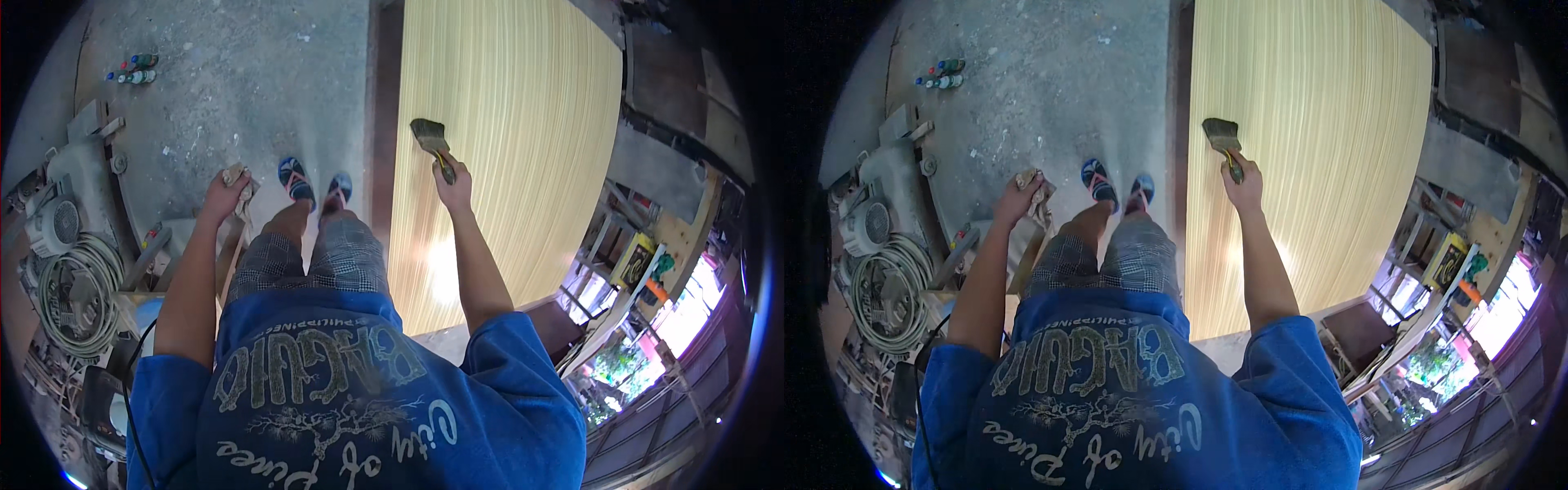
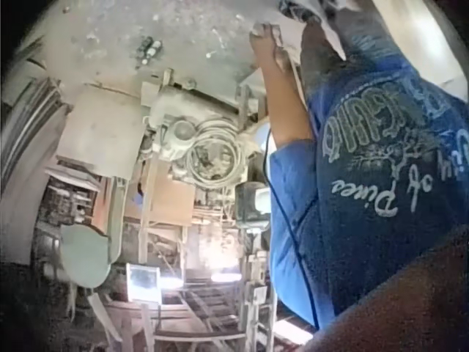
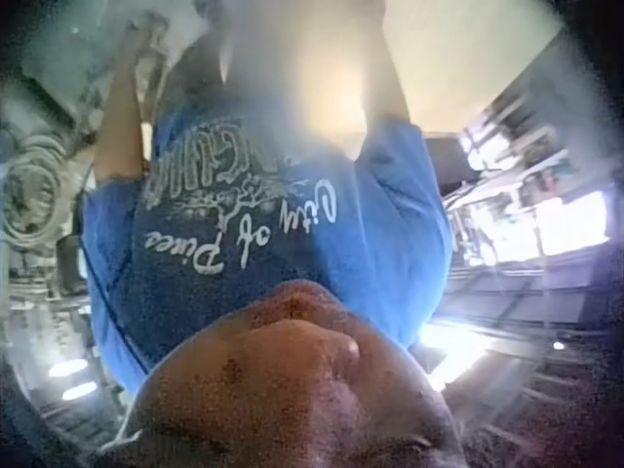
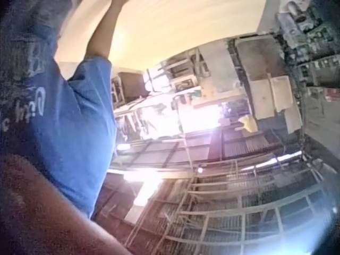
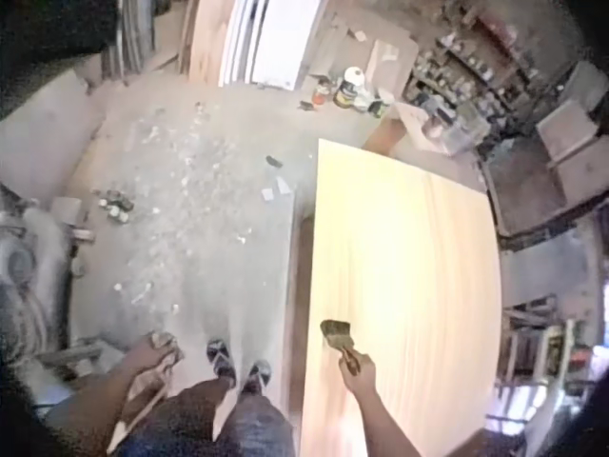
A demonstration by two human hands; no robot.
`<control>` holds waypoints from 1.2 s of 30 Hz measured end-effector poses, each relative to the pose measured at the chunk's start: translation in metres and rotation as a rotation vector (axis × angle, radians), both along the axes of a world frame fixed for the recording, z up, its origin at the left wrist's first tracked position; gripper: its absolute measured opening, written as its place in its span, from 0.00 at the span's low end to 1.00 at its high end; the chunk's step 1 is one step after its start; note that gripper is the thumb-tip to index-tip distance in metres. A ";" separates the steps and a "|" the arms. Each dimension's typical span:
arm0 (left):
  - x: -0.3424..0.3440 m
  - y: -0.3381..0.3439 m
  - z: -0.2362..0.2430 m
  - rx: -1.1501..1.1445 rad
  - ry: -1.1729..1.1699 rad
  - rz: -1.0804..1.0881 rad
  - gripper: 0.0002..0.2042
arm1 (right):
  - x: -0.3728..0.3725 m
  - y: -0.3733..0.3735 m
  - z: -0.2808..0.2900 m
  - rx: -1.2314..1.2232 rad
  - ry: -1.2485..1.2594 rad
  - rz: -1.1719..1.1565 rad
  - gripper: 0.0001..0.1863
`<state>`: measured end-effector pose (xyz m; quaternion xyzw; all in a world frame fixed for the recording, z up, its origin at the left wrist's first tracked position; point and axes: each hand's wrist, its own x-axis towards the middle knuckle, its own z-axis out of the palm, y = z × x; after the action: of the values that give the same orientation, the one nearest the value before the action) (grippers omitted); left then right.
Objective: The person brushes the surface of a wooden panel using a paintbrush while holding a cloth.
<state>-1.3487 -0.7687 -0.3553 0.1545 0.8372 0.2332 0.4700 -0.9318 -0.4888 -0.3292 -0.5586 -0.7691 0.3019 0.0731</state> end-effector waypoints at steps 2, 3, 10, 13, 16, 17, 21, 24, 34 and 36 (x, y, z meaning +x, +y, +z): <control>0.018 -0.021 -0.006 -0.040 -0.005 -0.077 0.27 | 0.030 -0.043 0.000 -0.017 -0.041 -0.014 0.21; 0.032 -0.025 -0.002 -0.042 -0.011 -0.098 0.27 | 0.049 -0.065 0.002 -0.024 -0.093 -0.025 0.21; 0.093 -0.080 -0.002 0.003 -0.046 -0.107 0.24 | 0.151 -0.215 0.008 -0.049 -0.079 -0.007 0.20; 0.139 -0.090 0.012 0.018 -0.032 -0.124 0.22 | 0.200 -0.276 0.009 -0.051 -0.058 -0.024 0.20; 0.170 -0.119 0.012 0.010 -0.050 -0.118 0.20 | 0.242 -0.335 0.006 -0.112 -0.040 -0.038 0.21; 0.178 -0.131 0.006 0.033 -0.099 -0.095 0.19 | 0.254 -0.355 0.004 -0.085 -0.044 -0.024 0.22; 0.221 -0.160 0.006 0.033 0.004 -0.196 0.18 | 0.303 -0.434 0.008 -0.097 -0.083 -0.024 0.22; 0.266 -0.157 0.037 0.075 -0.021 -0.129 0.17 | 0.346 -0.497 0.011 -0.126 -0.134 -0.049 0.22; 0.285 -0.185 0.013 0.019 0.113 -0.272 0.24 | 0.427 -0.628 0.026 -0.424 -0.329 -0.036 0.21; 0.286 -0.191 0.006 0.073 0.067 -0.264 0.25 | 0.429 -0.637 0.023 -0.629 -0.459 -0.171 0.16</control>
<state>-1.0627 -0.9600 -0.3498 0.2881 0.8157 0.1942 0.4626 -0.5031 -1.1255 -0.3062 -0.6686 -0.5861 0.3832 -0.2504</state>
